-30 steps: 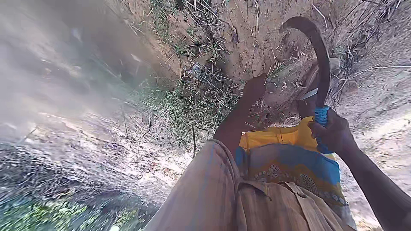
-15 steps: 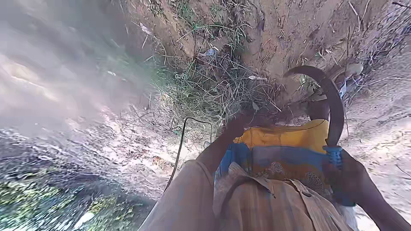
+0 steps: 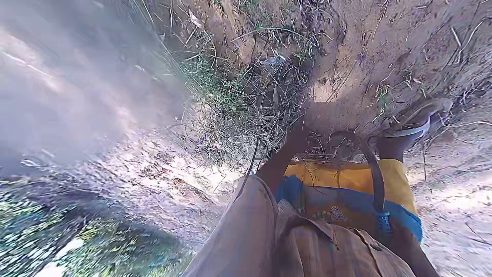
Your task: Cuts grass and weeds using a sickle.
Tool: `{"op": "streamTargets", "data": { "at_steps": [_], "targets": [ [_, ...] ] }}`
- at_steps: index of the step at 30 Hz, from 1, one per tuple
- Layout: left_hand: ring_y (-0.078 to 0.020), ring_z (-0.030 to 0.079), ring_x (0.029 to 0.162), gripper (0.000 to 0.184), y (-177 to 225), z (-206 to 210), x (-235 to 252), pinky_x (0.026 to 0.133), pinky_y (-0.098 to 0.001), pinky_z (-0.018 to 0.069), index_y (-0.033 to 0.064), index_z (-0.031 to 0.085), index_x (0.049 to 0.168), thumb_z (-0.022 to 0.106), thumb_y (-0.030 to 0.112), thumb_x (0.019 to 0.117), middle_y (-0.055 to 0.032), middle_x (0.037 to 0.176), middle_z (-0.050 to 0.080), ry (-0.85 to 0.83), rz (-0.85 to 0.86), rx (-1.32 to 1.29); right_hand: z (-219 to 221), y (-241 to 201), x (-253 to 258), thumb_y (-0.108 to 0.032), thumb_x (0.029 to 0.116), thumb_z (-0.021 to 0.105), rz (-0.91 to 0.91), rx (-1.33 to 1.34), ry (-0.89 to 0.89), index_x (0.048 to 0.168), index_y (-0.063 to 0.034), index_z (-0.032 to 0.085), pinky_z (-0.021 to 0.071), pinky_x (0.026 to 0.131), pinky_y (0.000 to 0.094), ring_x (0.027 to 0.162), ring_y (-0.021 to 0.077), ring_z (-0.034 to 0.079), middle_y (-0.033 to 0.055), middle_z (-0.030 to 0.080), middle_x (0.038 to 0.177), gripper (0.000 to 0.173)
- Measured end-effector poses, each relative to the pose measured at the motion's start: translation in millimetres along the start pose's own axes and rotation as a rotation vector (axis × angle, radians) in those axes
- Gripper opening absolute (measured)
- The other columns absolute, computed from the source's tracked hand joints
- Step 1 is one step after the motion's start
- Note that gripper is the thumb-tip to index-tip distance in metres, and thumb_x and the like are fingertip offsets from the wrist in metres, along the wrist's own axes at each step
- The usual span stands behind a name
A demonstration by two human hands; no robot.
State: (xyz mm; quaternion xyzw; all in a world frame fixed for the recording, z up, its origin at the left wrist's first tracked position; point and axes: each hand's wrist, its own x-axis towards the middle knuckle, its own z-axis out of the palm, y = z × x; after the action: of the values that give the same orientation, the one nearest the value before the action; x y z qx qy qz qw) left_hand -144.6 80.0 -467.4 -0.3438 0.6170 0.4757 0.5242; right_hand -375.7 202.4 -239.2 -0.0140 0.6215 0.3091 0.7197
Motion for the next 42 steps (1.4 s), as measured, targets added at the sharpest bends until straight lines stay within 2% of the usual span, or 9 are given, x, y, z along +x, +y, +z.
{"op": "streamTargets", "data": {
  "at_steps": [3,8,13,18,22,25,30,36,42],
  "targets": [
    [-0.0445,0.035,0.150,0.057,4.2,-28.7,-12.3,0.118,-0.0714,0.0235,0.0060,0.045,0.154,0.059,0.030,0.1045,-0.0274,0.159,0.039,-0.090,-0.022,-0.070,-22.9,-20.2,42.7,-0.008,0.0898,0.066,-0.617,0.215,0.479,0.122,0.0117,0.060,0.0509,0.064,0.0532,0.068,0.0338,0.063,0.0242,0.064,0.083,0.038],
    [-0.0357,0.053,0.138,0.042,14.7,-159.9,-0.7,0.114,-0.0519,0.0426,0.0076,0.055,0.148,0.051,0.012,0.1059,-0.0185,0.149,0.054,0.619,0.131,-0.218,-86.6,-192.6,99.5,-0.014,0.0997,0.062,-0.764,0.284,0.474,0.133,0.0042,0.051,0.0515,0.074,0.0577,0.081,0.0360,0.065,0.0246,0.063,0.097,0.039],
    [-0.0344,0.042,0.147,0.058,-8.0,-263.5,36.7,0.115,-0.0510,0.0412,0.0049,0.043,0.155,0.051,0.005,0.0976,-0.0166,0.159,0.043,0.775,-0.043,-0.068,21.8,-136.2,125.6,-0.019,0.0990,0.062,-0.637,0.213,0.297,0.144,0.0064,0.045,0.0547,0.078,0.0536,0.085,0.0347,0.068,0.0252,0.066,0.103,0.055],
    [-0.0478,0.010,0.157,0.089,-26.4,-230.1,51.6,0.111,-0.0808,0.0209,0.0181,0.034,0.162,0.071,-0.005,0.0844,-0.0174,0.172,0.014,0.395,0.017,0.119,13.4,-86.6,22.3,-0.006,0.1037,0.059,-0.273,0.022,-0.009,0.140,0.0126,0.049,0.0468,0.092,0.0551,0.101,0.0443,0.063,0.0355,0.064,0.110,0.042],
    [-0.0518,0.027,0.150,0.063,-21.5,-217.8,59.6,0.110,-0.0769,0.0283,0.0084,0.043,0.156,0.062,0.007,0.0960,-0.0271,0.161,0.034,0.470,-0.041,0.040,-10.9,-61.9,43.2,-0.007,0.0901,0.062,-0.621,0.134,0.435,0.122,0.0173,0.057,0.0519,0.068,0.0516,0.070,0.0350,0.064,0.0279,0.064,0.084,0.040],
    [-0.0385,0.029,0.153,0.059,-22.7,-231.2,70.0,0.114,-0.0660,0.0317,0.0133,0.046,0.154,0.058,0.014,0.0959,-0.0153,0.163,0.039,0.720,-0.170,-0.100,-68.5,-124.3,78.0,-0.015,0.0957,0.062,-0.834,0.228,0.539,0.126,0.0066,0.053,0.0548,0.058,0.0422,0.060,0.0203,0.062,0.0143,0.061,0.082,0.039],
    [-0.0401,0.040,0.147,0.046,-39.7,-262.2,70.5,0.111,-0.0727,0.0291,0.0119,0.059,0.142,0.052,0.034,0.1027,-0.0180,0.150,0.054,0.538,-0.213,-0.112,-89.0,-232.0,121.2,-0.015,0.0947,0.060,-0.898,0.277,0.470,0.134,0.0023,0.051,0.0539,0.067,0.0439,0.073,0.0215,0.063,0.0161,0.062,0.097,0.044],
    [-0.0344,0.062,0.110,0.036,-81.0,-230.1,21.6,0.097,-0.0496,0.0482,-0.0107,0.058,0.129,0.041,0.014,0.1093,-0.0272,0.124,0.062,0.366,-0.158,-0.319,4.5,-105.8,127.0,-0.017,0.0983,0.063,-0.603,0.102,0.333,0.141,0.0122,0.048,0.0500,0.087,0.0617,0.095,0.0444,0.066,0.0337,0.065,0.110,0.054],
    [-0.0477,0.057,0.129,0.036,-102.0,-148.6,-47.2,0.100,-0.0706,0.0456,0.0000,0.060,0.137,0.049,0.016,0.1065,-0.0278,0.137,0.060,0.132,-0.214,-0.086,-8.8,-70.4,65.5,-0.012,0.0918,0.067,-0.618,-0.011,0.474,0.125,0.0140,0.058,0.0472,0.070,0.0680,0.078,0.0491,0.064,0.0325,0.065,0.086,0.043]
  ]
}}
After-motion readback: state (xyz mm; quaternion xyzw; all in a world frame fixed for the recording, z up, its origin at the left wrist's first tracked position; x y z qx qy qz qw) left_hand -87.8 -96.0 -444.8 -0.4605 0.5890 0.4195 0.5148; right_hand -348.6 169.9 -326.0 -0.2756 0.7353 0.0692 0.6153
